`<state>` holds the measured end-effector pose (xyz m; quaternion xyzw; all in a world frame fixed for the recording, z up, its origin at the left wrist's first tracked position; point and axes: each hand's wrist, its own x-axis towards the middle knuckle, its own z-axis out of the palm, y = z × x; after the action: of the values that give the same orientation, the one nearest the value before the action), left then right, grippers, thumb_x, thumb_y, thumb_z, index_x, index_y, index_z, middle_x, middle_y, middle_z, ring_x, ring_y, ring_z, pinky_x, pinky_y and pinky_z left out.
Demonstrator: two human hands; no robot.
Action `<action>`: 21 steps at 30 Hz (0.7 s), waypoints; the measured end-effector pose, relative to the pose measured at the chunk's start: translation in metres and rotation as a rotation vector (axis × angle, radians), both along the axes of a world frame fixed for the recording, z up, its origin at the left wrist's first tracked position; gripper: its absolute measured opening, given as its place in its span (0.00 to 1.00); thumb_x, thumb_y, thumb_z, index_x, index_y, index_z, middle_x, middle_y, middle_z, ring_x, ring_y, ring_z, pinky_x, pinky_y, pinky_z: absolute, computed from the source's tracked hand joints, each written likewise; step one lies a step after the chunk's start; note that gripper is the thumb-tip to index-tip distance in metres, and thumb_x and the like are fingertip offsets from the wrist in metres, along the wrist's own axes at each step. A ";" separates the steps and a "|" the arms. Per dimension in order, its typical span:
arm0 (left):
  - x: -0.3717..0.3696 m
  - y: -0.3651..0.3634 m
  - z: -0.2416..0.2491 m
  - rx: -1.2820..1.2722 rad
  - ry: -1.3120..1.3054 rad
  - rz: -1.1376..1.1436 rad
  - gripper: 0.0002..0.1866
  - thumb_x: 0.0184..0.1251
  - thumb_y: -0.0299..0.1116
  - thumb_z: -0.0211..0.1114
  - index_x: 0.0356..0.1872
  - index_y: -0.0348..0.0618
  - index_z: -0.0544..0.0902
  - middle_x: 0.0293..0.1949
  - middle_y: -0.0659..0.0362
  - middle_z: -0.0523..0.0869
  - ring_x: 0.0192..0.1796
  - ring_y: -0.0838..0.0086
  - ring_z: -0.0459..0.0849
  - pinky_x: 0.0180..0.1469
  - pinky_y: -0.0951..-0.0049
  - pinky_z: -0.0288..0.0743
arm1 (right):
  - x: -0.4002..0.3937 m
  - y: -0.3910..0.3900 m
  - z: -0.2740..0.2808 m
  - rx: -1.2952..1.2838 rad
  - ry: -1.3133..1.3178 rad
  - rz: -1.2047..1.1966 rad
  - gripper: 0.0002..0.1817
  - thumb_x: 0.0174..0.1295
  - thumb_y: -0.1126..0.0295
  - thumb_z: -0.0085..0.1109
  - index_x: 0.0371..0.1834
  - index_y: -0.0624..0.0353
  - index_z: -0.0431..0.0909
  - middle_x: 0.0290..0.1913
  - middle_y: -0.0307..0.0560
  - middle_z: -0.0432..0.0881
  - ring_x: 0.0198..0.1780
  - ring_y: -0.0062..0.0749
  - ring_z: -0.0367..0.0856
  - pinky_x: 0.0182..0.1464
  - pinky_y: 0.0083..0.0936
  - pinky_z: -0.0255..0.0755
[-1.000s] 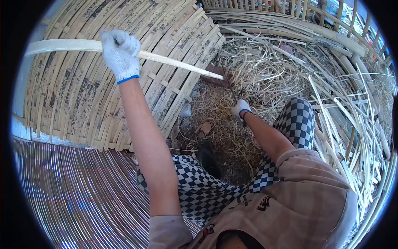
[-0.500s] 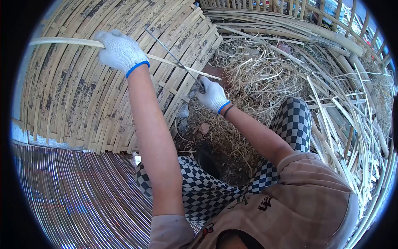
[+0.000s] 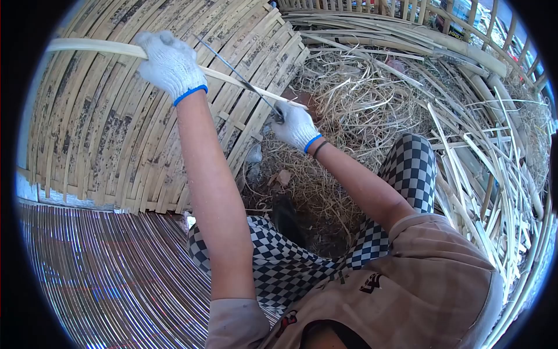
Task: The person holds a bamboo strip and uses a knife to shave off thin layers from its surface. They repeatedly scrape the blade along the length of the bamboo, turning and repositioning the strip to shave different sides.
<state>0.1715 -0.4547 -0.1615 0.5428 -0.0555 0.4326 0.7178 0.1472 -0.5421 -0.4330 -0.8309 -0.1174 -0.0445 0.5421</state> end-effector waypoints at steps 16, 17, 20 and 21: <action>-0.014 -0.013 0.005 0.034 -0.004 -0.097 0.21 0.78 0.40 0.58 0.22 0.50 0.65 0.17 0.67 0.61 0.17 0.80 0.52 0.20 0.72 0.44 | -0.009 -0.004 -0.020 0.004 0.085 -0.088 0.21 0.59 0.65 0.62 0.56 0.55 0.82 0.43 0.65 0.88 0.46 0.64 0.87 0.48 0.51 0.81; -0.016 -0.011 0.005 0.046 0.002 -0.082 0.20 0.78 0.40 0.58 0.22 0.50 0.66 0.18 0.67 0.61 0.17 0.80 0.52 0.20 0.72 0.44 | -0.001 -0.005 -0.064 -0.056 0.174 -0.124 0.20 0.60 0.65 0.62 0.56 0.55 0.83 0.44 0.63 0.89 0.47 0.63 0.88 0.49 0.49 0.81; -0.015 0.003 0.004 0.083 -0.001 -0.063 0.20 0.78 0.41 0.58 0.23 0.48 0.66 0.18 0.66 0.60 0.17 0.79 0.53 0.20 0.72 0.45 | 0.021 -0.009 -0.143 -0.078 0.421 -0.028 0.18 0.62 0.66 0.60 0.51 0.66 0.84 0.41 0.69 0.88 0.46 0.58 0.90 0.50 0.44 0.82; -0.011 0.011 0.002 0.086 -0.010 -0.071 0.20 0.79 0.42 0.57 0.23 0.48 0.66 0.18 0.66 0.60 0.17 0.79 0.53 0.21 0.71 0.46 | 0.019 -0.011 -0.133 -0.143 0.375 -0.048 0.18 0.62 0.67 0.60 0.51 0.67 0.84 0.40 0.69 0.88 0.45 0.58 0.90 0.49 0.44 0.82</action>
<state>0.1604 -0.4440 -0.1592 0.5685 -0.0970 0.4067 0.7085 0.1657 -0.5527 -0.5662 -0.8634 0.0028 0.1065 0.4931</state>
